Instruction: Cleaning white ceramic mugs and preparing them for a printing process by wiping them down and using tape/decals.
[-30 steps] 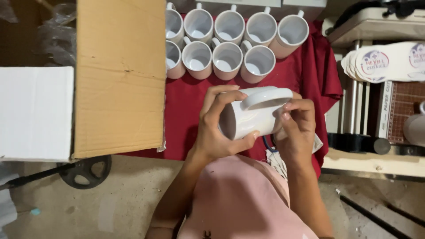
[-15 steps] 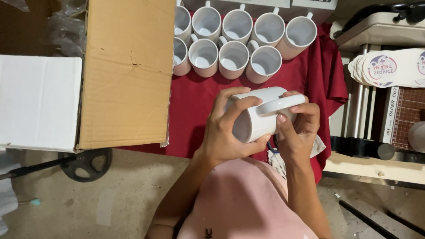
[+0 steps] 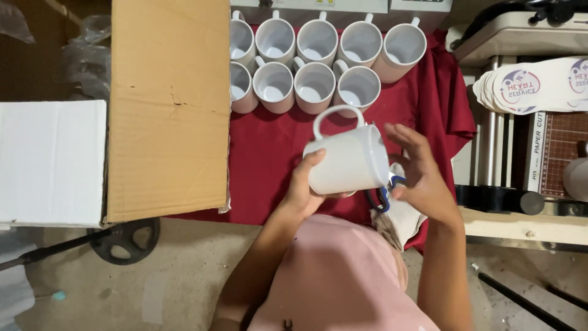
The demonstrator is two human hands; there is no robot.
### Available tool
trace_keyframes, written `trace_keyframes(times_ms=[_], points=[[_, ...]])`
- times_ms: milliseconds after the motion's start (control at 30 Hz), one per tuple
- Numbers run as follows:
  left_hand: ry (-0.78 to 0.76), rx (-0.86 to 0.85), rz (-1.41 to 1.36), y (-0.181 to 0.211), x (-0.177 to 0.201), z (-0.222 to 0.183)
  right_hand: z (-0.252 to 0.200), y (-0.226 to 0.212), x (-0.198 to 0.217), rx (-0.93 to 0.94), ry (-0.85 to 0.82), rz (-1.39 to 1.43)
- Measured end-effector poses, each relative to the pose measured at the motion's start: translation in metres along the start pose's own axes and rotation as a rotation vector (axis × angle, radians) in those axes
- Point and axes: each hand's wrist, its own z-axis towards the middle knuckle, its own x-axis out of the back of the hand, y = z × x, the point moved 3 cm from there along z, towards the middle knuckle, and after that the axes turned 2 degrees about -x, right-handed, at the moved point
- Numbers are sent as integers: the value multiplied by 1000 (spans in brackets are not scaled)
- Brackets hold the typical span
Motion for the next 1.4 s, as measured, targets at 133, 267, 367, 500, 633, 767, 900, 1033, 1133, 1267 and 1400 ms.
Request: trace_keyframes(times_ms=[133,267,367,500,633,767,900,1033,1133,1267,1400], points=[[-54,398,-227,-24,10,7,7,0,-3,-57,-146,-46],[-39,595,-293,-43,7,17,25,-9,10,-159,-256,-304],[-54,618,-271,-50,9,26,41,-24,12,-333,-367,-292],[-110,615,-188,-66,14,43,57,-42,17,-432,-445,-571],[-189,638,-184,-82,16,51,59,-50,27,-605,-555,-769],[-154,480,-86,-95,8,48,52,-44,29,-608,-474,-626],[-203,147,-236,-111,17,63,56,-45,9,-342,-284,-741],[-173,20,-214,-108,25,73,68,-61,13,-381,-252,-920],[136,178,161,-118,67,71,81,-56,37,-362,-232,-1037],[120,125,513,-125,135,43,99,-28,68,-290,-179,-1195],[241,-34,580,-134,182,17,114,31,100,-222,-177,-1269]])
